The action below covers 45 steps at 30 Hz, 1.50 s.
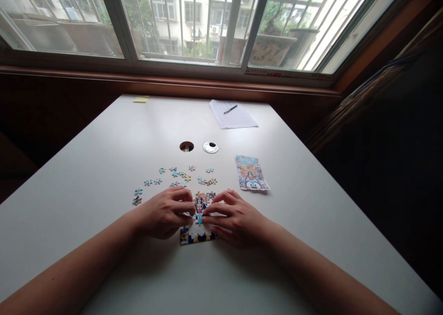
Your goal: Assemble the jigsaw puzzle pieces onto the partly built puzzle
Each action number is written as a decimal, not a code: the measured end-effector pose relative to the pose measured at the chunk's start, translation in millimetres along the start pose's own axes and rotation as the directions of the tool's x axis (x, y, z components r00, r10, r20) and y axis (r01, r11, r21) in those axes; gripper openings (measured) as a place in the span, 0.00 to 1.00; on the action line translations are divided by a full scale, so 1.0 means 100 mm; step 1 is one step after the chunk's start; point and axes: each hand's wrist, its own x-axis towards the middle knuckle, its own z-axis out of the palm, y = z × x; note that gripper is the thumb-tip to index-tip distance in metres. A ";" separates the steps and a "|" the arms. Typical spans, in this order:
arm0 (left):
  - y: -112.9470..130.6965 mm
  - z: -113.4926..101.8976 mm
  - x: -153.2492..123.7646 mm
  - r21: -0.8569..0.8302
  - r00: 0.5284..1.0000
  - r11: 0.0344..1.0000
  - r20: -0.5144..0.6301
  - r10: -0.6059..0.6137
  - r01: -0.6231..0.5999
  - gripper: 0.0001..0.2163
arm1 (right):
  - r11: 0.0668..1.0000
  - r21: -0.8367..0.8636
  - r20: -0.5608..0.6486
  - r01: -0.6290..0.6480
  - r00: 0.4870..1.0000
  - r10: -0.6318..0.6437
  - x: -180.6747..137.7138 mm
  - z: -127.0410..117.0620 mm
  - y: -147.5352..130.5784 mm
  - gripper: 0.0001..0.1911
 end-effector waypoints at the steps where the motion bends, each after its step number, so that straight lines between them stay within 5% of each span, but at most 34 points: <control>1: -0.01 0.00 0.00 -0.002 1.000 1.000 -0.001 -0.001 0.001 0.08 | 1.000 0.009 -0.001 0.001 1.000 -0.001 0.00 0.00 0.00 0.14; 16: -0.12 0.05 -0.06 -0.069 0.982 0.992 -0.149 -0.114 0.105 0.08 | 0.999 0.043 0.017 0.013 1.000 -0.013 -0.02 -0.01 0.03 0.14; 25: -0.04 -0.06 -0.02 -0.045 0.994 0.995 0.069 -0.088 0.091 0.13 | 0.999 0.049 0.012 0.019 1.000 -0.020 -0.04 0.00 0.07 0.14; 35: -0.18 -0.26 -0.13 0.151 0.977 0.977 0.129 -0.168 0.148 0.11 | 0.997 0.059 0.024 0.045 0.999 -0.046 -0.02 -0.02 0.05 0.14; 45: 0.46 -0.03 -0.02 0.059 0.954 0.954 0.053 -0.296 0.293 0.07 | 0.997 0.039 0.025 0.065 0.998 -0.066 -0.04 -0.01 0.05 0.13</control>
